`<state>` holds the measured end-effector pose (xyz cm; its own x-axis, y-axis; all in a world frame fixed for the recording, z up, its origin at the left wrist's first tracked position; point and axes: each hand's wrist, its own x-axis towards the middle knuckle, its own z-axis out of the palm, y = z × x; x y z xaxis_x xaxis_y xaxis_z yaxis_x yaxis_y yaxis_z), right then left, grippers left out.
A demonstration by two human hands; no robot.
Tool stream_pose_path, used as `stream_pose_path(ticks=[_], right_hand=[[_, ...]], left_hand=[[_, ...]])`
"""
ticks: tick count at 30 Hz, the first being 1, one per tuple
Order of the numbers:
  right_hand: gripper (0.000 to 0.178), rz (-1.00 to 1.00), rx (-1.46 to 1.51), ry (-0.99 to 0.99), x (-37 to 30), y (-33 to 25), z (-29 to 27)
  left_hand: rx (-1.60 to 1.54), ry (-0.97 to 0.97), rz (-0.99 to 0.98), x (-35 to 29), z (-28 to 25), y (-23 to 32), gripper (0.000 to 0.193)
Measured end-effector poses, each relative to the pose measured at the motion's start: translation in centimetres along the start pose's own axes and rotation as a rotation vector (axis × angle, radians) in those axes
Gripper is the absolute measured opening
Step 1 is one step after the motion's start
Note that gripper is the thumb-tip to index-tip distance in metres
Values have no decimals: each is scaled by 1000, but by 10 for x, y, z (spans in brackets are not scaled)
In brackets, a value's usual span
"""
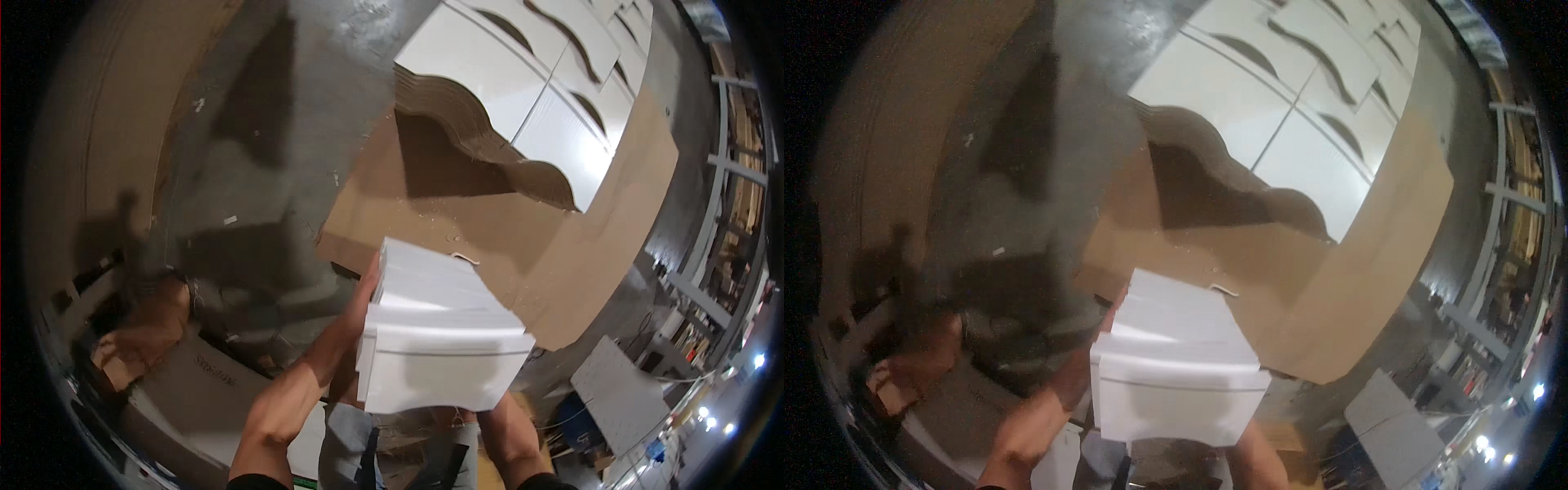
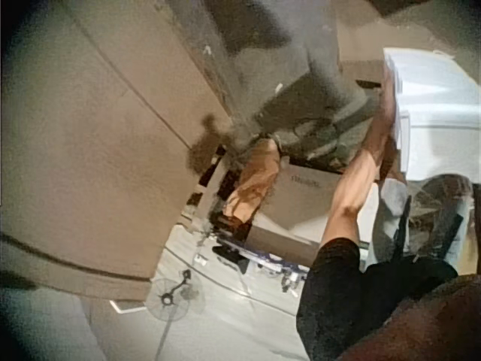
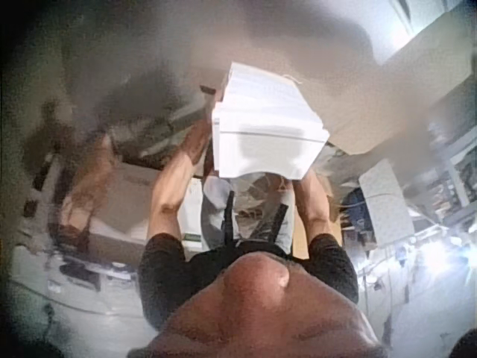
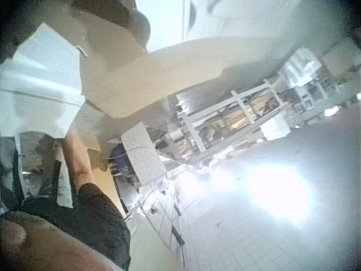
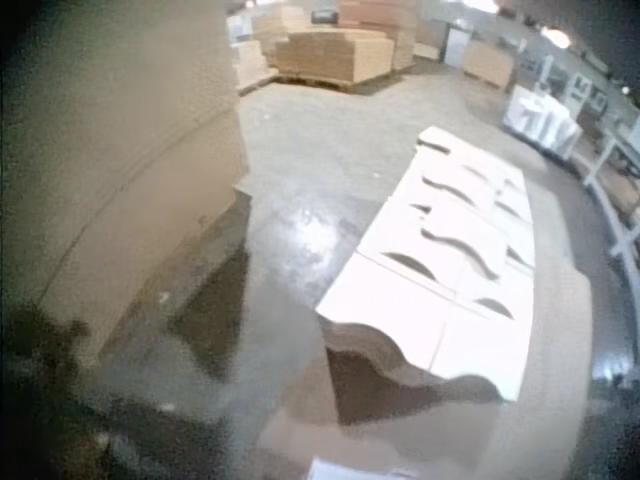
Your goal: The person carries panels and a stack of curved workpieces to a machine table, operates the machine controls, and feeds the curved pieces along the edge banding roller by hand.
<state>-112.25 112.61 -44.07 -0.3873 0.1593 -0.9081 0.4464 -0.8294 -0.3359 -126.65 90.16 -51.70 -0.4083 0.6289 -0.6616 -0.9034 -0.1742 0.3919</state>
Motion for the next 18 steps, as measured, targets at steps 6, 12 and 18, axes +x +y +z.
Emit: stream_pose_path(ticks=[6,12,18], right_hand=[[62,21,-95,-19,-119,0,7],[61,-22,-221,-114,-241,-17,39],[61,-4,-390,-285,-337,-18,109]], left_hand=[[33,296,38,-152,122,66,71],[-114,210,110,-317,175,65,70],[-260,249,239,-458,196,77,70]])
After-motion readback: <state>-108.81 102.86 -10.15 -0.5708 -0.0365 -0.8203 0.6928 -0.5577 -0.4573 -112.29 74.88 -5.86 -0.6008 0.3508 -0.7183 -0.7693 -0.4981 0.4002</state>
